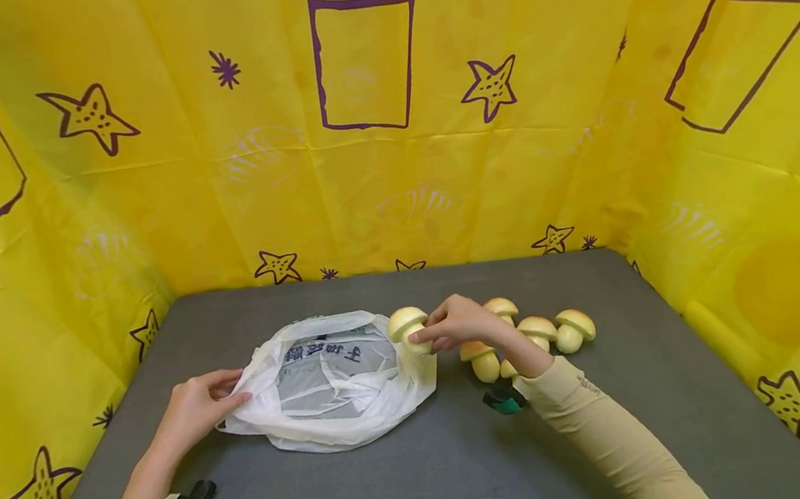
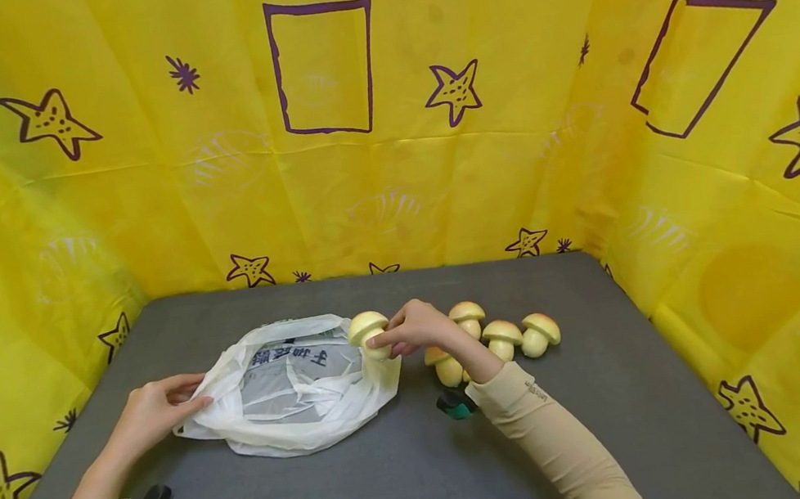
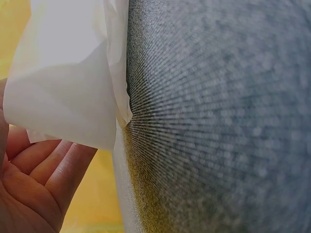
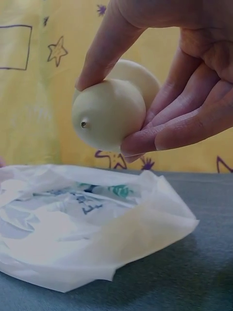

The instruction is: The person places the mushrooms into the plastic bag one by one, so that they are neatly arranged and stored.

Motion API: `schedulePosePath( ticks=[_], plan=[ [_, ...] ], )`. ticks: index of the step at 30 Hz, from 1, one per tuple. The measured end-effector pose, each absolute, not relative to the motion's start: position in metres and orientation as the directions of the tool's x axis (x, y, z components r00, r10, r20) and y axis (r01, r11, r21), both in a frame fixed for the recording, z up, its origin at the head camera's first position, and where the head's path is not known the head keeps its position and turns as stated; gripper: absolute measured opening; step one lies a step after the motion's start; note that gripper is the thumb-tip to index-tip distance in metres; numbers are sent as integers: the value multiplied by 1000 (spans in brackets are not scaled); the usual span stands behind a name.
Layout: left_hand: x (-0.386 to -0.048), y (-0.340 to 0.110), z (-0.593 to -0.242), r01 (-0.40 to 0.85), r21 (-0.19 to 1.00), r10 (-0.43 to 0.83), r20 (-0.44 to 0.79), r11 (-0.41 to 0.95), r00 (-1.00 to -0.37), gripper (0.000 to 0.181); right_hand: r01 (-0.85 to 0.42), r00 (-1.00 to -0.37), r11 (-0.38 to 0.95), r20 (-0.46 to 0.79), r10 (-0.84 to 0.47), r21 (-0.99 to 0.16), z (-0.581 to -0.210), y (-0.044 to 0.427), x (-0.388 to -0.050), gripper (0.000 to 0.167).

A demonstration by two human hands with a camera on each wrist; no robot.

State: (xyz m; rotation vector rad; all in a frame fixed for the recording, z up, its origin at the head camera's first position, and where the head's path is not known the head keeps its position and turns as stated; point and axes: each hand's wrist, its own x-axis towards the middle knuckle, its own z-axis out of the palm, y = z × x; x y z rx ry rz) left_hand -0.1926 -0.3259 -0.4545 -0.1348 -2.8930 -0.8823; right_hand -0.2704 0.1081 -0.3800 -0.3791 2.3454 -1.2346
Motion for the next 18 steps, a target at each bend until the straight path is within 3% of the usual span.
schedulePosePath(
  ticks=[18],
  plan=[
    [-193,-325,-454,115,550,46,136,827,-990,49,-15,-854,592,-297,-426,-806,-384,69,-279,41]
  ],
)
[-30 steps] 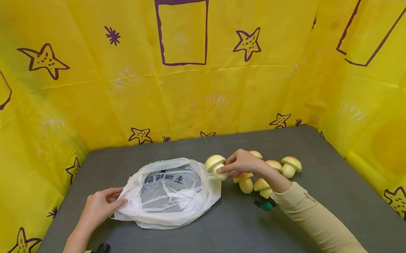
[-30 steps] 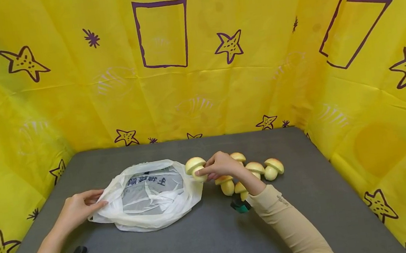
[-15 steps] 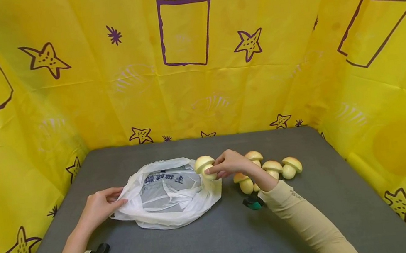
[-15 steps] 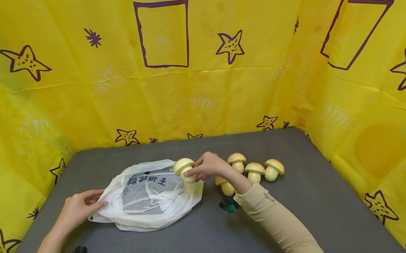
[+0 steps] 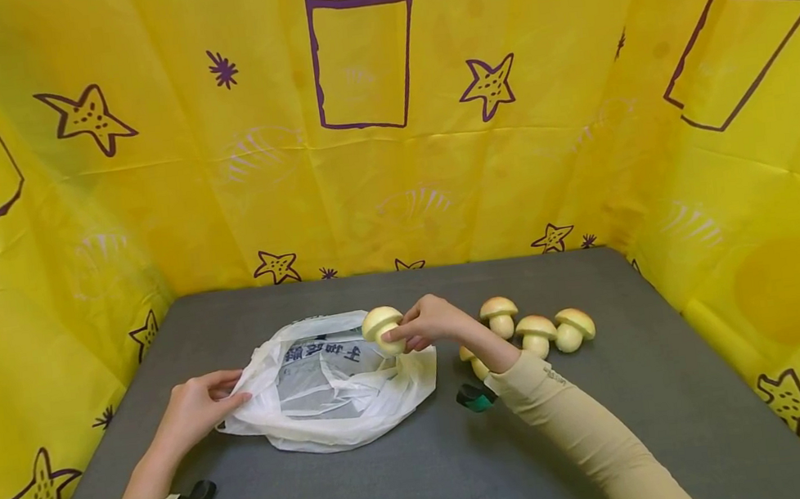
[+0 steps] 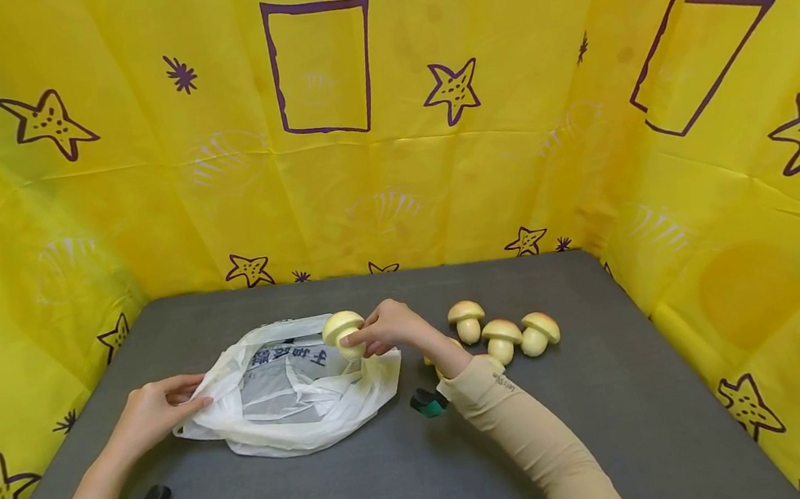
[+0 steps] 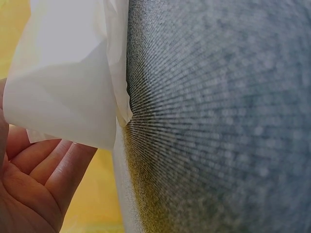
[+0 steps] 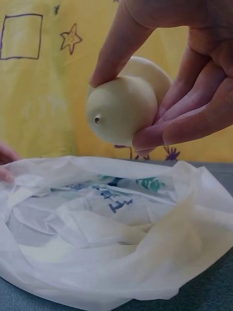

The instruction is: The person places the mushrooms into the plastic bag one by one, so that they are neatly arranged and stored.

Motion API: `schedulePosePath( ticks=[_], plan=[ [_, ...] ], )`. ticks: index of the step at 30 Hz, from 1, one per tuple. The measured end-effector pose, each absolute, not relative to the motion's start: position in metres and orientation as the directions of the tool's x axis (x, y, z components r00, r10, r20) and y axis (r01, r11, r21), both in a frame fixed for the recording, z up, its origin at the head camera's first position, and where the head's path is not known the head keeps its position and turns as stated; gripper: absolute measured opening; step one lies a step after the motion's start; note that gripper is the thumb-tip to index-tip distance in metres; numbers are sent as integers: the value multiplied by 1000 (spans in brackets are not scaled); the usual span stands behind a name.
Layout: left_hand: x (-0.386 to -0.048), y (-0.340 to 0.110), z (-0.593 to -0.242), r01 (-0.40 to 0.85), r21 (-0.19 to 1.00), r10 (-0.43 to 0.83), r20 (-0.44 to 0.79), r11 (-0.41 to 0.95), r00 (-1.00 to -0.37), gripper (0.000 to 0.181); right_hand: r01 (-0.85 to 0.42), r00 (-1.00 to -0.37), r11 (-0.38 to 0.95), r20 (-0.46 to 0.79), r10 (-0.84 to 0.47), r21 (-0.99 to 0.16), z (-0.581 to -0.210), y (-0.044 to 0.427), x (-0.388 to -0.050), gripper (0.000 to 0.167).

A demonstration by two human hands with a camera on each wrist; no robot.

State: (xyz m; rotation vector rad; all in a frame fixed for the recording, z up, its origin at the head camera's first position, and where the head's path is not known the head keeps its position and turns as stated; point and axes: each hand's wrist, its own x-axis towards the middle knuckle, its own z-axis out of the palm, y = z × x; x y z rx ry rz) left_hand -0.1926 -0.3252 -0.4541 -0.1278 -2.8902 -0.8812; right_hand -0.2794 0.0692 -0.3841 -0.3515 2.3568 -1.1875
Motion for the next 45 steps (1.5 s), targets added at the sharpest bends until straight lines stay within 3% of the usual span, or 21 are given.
schedulePosePath(
  ticks=[45],
  plan=[
    [-194,-327,-456,120,558,50,138,821,-989,47,66,-888,593,-319,-333,-802,-405,-25,-295,40]
  ],
)
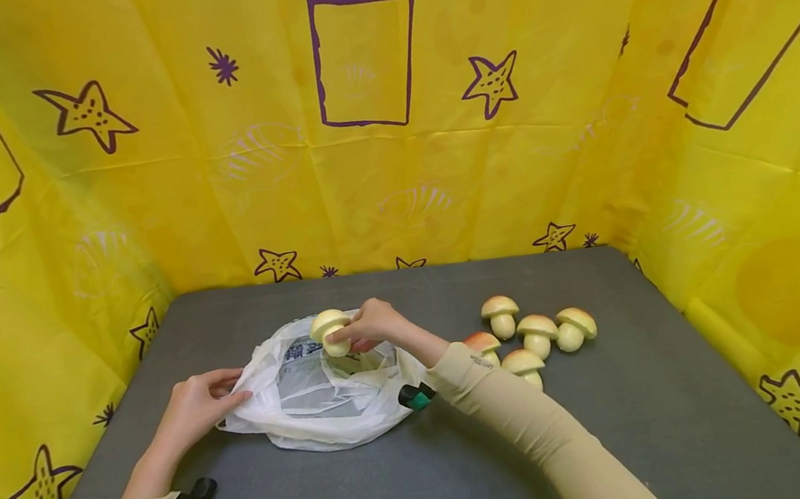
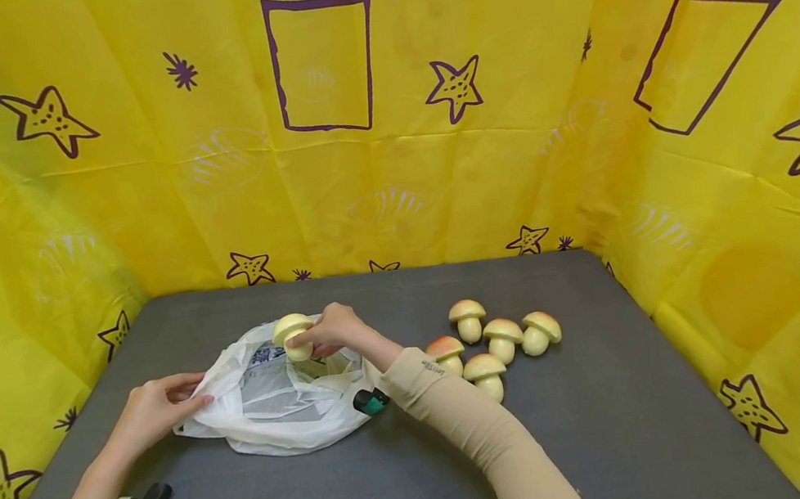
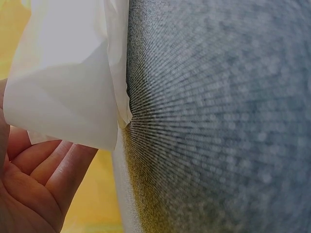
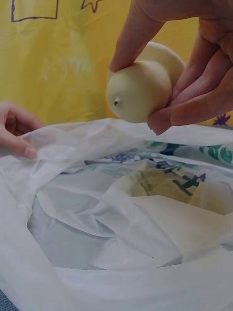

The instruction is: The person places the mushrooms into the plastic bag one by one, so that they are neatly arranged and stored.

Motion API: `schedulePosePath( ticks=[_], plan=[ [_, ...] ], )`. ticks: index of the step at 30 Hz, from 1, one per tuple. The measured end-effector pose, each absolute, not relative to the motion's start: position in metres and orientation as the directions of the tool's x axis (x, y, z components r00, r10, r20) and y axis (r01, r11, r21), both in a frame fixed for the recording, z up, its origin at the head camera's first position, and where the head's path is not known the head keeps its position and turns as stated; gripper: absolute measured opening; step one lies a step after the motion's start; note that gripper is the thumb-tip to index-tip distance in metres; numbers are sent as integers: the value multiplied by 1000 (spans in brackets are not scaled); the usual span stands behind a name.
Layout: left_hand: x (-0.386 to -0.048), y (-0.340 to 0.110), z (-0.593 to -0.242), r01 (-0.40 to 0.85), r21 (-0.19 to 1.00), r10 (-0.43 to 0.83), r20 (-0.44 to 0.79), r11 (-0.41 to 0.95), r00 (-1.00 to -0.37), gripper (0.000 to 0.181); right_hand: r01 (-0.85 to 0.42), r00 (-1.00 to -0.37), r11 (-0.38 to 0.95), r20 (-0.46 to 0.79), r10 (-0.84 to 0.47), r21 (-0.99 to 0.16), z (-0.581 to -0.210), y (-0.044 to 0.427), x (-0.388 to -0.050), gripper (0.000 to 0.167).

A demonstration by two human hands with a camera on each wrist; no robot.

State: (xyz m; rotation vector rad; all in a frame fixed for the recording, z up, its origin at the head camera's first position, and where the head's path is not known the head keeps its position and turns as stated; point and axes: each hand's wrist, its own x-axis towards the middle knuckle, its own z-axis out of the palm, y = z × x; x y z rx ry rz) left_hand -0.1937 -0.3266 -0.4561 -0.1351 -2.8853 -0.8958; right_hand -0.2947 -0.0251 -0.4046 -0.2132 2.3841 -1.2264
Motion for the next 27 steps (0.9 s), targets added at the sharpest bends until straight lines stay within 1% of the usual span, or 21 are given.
schedulePosePath(
  ticks=[7,21,27],
  plan=[
    [-194,-327,-456,121,560,51,139,820,-989,47,98,-890,587,-334,-309,-804,-405,-36,-293,40],
    [-195,-327,-456,117,559,50,134,821,-990,48,154,-903,579,-352,-246,-801,-421,-55,-298,41],
    [-195,-327,-456,125,555,53,145,822,-988,47,179,-904,601,-371,-213,-779,-426,-65,-300,43]
  ],
)
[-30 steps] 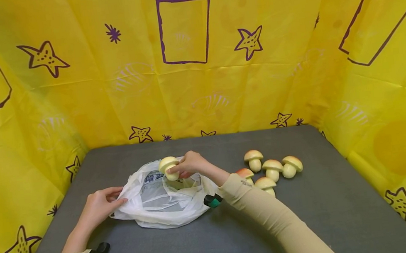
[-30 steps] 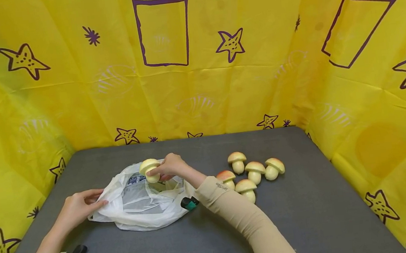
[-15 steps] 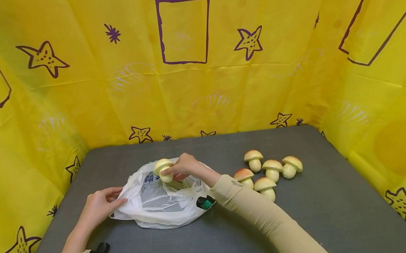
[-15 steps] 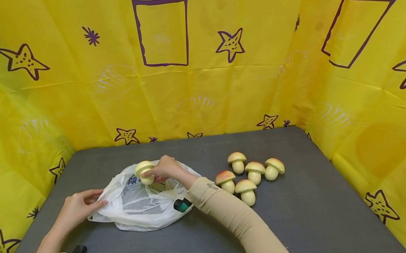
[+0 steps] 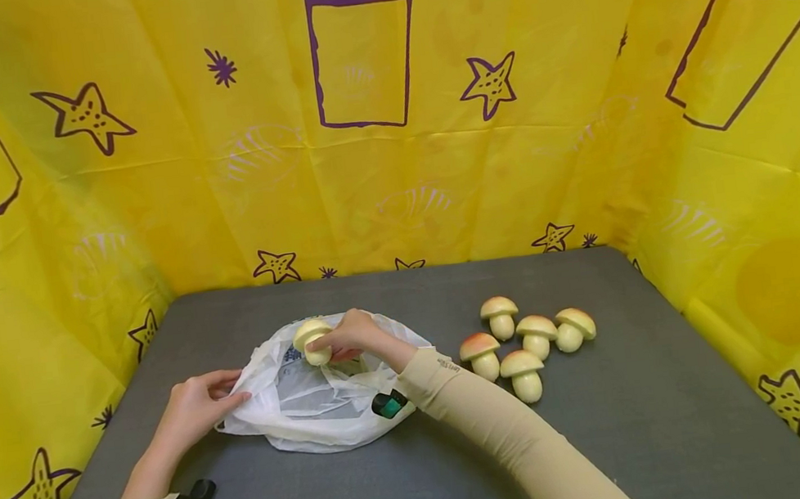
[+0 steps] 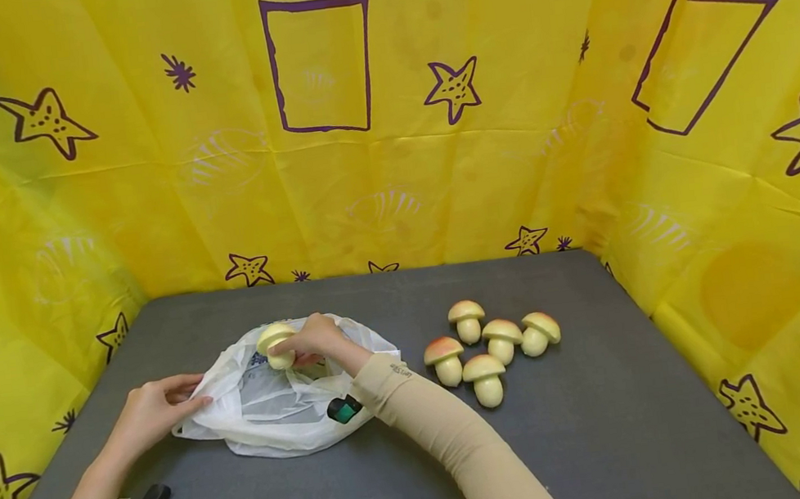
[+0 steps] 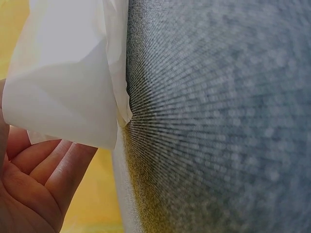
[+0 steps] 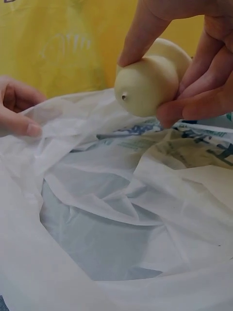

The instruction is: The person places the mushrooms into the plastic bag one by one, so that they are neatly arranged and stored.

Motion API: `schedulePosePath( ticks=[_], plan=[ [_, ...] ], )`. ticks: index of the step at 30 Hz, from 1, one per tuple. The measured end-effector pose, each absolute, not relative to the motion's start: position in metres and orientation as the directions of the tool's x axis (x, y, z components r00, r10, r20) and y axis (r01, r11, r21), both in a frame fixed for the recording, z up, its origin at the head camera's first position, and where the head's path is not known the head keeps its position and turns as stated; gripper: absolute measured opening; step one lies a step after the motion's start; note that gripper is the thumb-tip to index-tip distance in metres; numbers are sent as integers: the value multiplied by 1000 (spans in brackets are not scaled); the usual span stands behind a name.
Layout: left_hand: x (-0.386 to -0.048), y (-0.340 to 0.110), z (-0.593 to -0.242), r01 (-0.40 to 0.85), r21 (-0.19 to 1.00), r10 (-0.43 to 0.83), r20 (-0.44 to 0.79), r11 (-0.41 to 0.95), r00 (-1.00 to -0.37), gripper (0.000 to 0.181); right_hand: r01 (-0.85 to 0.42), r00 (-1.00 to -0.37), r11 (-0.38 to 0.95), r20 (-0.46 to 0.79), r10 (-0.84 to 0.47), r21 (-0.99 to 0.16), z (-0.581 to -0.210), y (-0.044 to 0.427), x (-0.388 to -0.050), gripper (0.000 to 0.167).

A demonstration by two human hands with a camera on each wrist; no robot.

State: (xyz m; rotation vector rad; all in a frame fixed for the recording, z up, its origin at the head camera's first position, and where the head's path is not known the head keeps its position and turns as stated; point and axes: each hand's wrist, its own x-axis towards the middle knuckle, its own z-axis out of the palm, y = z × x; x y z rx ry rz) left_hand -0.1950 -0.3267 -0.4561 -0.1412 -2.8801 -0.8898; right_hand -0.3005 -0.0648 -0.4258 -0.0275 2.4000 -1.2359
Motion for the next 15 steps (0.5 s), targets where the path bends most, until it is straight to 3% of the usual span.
schedulePosePath(
  ticks=[15],
  plan=[
    [-195,-325,-455,124,554,53,141,823,-989,46,250,-893,592,-419,-165,-766,-441,-77,-304,45]
  ],
)
